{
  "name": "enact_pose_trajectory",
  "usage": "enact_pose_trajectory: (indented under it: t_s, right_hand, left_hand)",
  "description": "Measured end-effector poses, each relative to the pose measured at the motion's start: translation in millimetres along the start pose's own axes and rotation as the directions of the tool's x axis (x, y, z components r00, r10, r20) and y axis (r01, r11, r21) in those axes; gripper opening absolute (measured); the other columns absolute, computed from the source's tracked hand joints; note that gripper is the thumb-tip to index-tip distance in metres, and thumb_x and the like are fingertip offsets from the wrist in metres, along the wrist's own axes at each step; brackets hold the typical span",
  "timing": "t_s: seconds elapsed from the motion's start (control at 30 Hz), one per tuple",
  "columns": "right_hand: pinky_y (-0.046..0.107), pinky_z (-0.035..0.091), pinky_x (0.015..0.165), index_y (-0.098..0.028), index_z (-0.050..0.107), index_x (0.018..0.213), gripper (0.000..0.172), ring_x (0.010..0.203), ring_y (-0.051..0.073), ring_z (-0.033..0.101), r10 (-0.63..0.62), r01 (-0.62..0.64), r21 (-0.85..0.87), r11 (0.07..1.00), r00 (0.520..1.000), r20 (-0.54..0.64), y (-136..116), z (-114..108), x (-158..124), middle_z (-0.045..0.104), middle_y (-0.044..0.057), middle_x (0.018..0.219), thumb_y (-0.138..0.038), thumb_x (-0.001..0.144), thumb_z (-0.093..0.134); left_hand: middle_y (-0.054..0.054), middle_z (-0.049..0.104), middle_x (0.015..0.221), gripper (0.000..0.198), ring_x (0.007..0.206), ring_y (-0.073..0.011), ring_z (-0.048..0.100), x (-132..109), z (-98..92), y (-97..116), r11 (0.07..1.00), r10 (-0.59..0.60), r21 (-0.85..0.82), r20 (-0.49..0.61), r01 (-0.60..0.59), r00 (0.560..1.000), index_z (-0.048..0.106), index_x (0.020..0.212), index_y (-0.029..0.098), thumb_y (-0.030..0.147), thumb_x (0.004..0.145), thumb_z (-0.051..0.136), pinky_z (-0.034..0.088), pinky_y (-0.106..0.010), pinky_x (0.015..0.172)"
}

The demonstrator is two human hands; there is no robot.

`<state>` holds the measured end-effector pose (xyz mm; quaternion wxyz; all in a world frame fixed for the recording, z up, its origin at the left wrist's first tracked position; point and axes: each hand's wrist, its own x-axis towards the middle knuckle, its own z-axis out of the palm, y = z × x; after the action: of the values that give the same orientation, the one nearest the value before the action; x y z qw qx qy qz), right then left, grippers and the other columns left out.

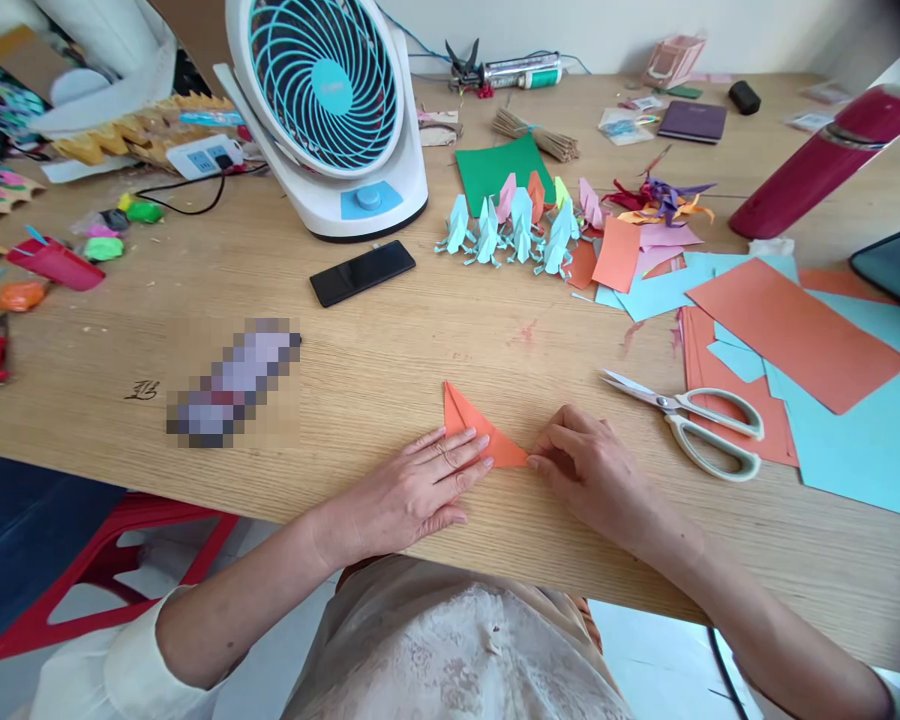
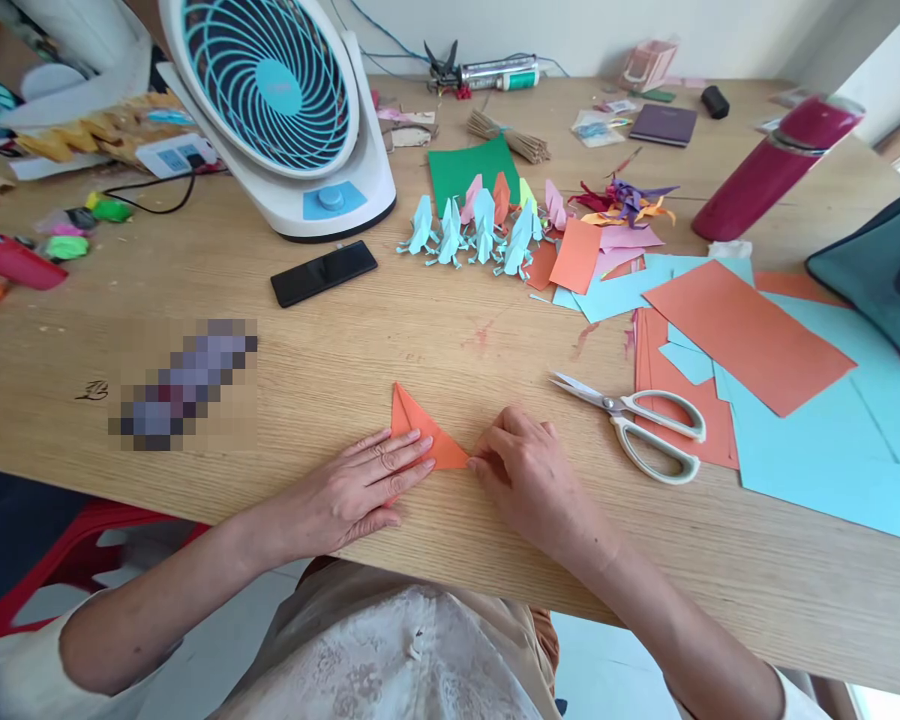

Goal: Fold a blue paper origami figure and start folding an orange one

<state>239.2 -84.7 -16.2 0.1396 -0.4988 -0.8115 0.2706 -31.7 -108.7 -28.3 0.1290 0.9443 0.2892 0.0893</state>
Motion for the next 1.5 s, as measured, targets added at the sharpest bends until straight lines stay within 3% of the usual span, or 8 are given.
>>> enact_pose_trajectory:
  t_s: [0.1,0.2,0.33,0.4,0.47,1.03,1.27,1.5]
  right_hand:
    - [0.035,0.038,0.074,-0.019,0.059,0.081,0.011,0.078,0.018,0.054,-0.049,0.05,0.009,0.999,0.998,-0.05,2.7,-0.7,-4.5,0.055,0.003,0.088,-0.016,0.091,0.057]
    - [0.035,0.043,0.075,-0.017,0.061,0.098,0.013,0.085,0.02,0.056,-0.228,0.229,-0.003,0.973,0.966,-0.119,3.6,-3.2,-9.8,0.058,0.007,0.096,-0.011,0.094,0.05]
    - [0.041,0.046,0.083,-0.013,0.06,0.119,0.027,0.098,0.025,0.056,-0.607,0.59,-0.252,0.767,0.795,0.013,5.3,-7.5,-8.4,0.063,0.014,0.116,-0.008,0.097,0.044]
    - [0.043,0.046,0.085,-0.011,0.06,0.122,0.03,0.101,0.027,0.057,-0.698,0.688,-0.34,0.641,0.707,0.113,7.1,-9.5,-4.1,0.063,0.016,0.123,-0.008,0.098,0.044]
    - [0.043,0.046,0.087,-0.01,0.06,0.124,0.031,0.103,0.026,0.058,-0.727,0.724,-0.382,0.574,0.666,0.168,8.8,-11.2,0.1,0.064,0.016,0.124,-0.008,0.098,0.043]
    - [0.044,0.044,0.089,-0.015,0.057,0.133,0.039,0.095,0.024,0.057,-0.714,0.733,-0.475,0.487,0.648,0.267,4.4,-13.6,6.4,0.065,0.012,0.112,-0.008,0.098,0.04]
    - [0.044,0.045,0.09,-0.011,0.066,0.117,0.029,0.1,0.025,0.057,-0.746,0.736,-0.479,0.479,0.629,0.219,4.5,-14.9,2.7,0.066,0.012,0.115,-0.008,0.098,0.043]
    - [0.045,0.046,0.089,-0.011,0.067,0.113,0.025,0.107,0.025,0.057,-0.725,0.715,-0.473,0.515,0.658,0.205,11.0,-17.2,-6.6,0.065,0.012,0.123,-0.008,0.097,0.048]
  left_hand:
    - [-0.014,0.038,0.156,0.06,0.147,-0.0253,0.033,0.2,-1.5,0.5,1.0,-0.003,-0.009,0.01,0.003,1.0,0.032,0.152,0.017,0.039,0.099,0.049,0.03,-0.046,0.12]
    - [-0.015,0.038,0.156,0.06,0.146,-0.0259,0.034,0.9,-3.2,1.6,1.0,-0.009,-0.007,0.024,0.009,1.0,0.034,0.152,0.016,0.039,0.099,0.05,0.03,-0.047,0.119]
    - [-0.015,0.036,0.157,0.062,0.147,-0.0258,0.032,1.8,-4.8,2.2,1.0,-0.002,0.008,0.041,0.002,0.999,0.033,0.152,0.014,0.041,0.098,0.05,0.029,-0.046,0.12]
    - [-0.015,0.035,0.158,0.065,0.148,-0.0252,0.03,2.0,-5.9,2.0,1.0,0.001,0.016,0.057,-0.002,0.998,0.029,0.153,0.013,0.042,0.098,0.049,0.027,-0.044,0.121]
    - [-0.015,0.033,0.158,0.066,0.149,-0.0252,0.028,2.0,-7.0,2.0,0.999,0.012,0.036,0.072,-0.015,0.997,0.028,0.153,0.01,0.043,0.099,0.048,0.025,-0.042,0.121]
    - [-0.018,0.032,0.158,0.061,0.149,-0.0277,0.027,1.5,-5.1,2.8,0.998,0.017,0.061,0.072,-0.021,0.997,0.039,0.147,0.008,0.045,0.099,0.047,0.026,-0.046,0.12]
    - [-0.018,0.033,0.158,0.062,0.148,-0.0273,0.029,1.1,-5.3,3.3,0.999,0.005,0.034,0.063,-0.007,0.998,0.037,0.148,0.01,0.044,0.098,0.05,0.026,-0.045,0.12]
    - [-0.018,0.034,0.157,0.06,0.148,-0.0277,0.03,1.3,-5.3,2.5,1.0,0.001,-0.006,0.049,-0.001,0.999,0.039,0.148,0.012,0.042,0.098,0.051,0.029,-0.047,0.119]
